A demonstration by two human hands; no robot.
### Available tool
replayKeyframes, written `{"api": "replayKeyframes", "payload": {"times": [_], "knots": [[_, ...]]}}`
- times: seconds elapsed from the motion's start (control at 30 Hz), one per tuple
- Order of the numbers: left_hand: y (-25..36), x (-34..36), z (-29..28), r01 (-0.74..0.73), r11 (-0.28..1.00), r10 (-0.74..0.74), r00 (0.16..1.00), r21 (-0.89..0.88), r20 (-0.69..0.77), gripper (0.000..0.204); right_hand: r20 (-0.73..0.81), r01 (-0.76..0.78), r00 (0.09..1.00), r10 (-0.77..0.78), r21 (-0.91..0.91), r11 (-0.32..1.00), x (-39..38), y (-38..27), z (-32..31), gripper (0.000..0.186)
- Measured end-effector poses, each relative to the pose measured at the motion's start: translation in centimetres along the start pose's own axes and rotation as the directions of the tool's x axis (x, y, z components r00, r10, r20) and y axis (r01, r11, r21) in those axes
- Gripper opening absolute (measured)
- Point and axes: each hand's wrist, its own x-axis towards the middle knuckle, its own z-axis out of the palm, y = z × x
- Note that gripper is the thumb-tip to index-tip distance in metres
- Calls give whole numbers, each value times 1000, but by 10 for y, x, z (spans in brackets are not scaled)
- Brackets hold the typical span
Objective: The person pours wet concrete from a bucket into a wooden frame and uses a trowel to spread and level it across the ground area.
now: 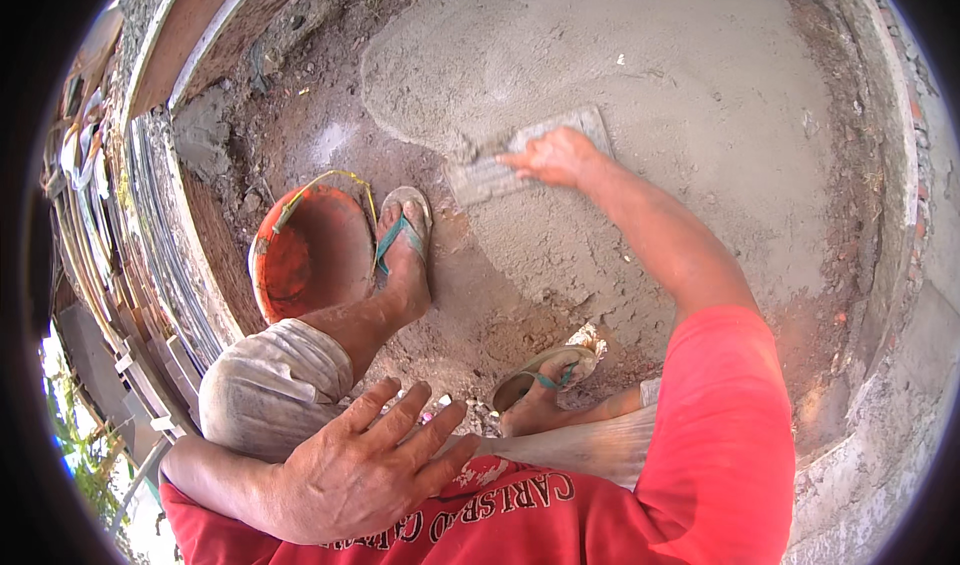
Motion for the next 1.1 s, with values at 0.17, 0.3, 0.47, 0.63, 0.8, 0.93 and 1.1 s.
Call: {"api": "replayKeyframes", "payload": {"times": [0.17,0.3,0.47,0.63,0.8,0.93,1.1], "knots": [[-5,-1,4,-32,999,32,999,30,2,41,-93,-334,928,361,223,916,33,22,-4,52],[-9,-15,17,-17,997,16,1000,-78,-10,41,215,-301,945,248,267,916,-107,-48,25,48],[-15,-19,15,-119,992,119,993,37,-11,42,370,-136,929,32,259,956,-330,-70,83,54],[-1,8,-1,-168,982,165,985,82,42,47,-108,-311,920,376,379,871,-167,-88,33,63],[11,56,1,-250,958,224,958,137,180,57,-51,-380,692,720,823,423,80,-75,-62,62],[17,76,-15,-206,975,185,961,87,204,58,-30,-583,545,838,705,404,65,-44,-54,52],[-32,90,-9,-244,969,248,949,-45,195,53,361,-790,432,826,594,154,-145,-12,-4,51]]}}
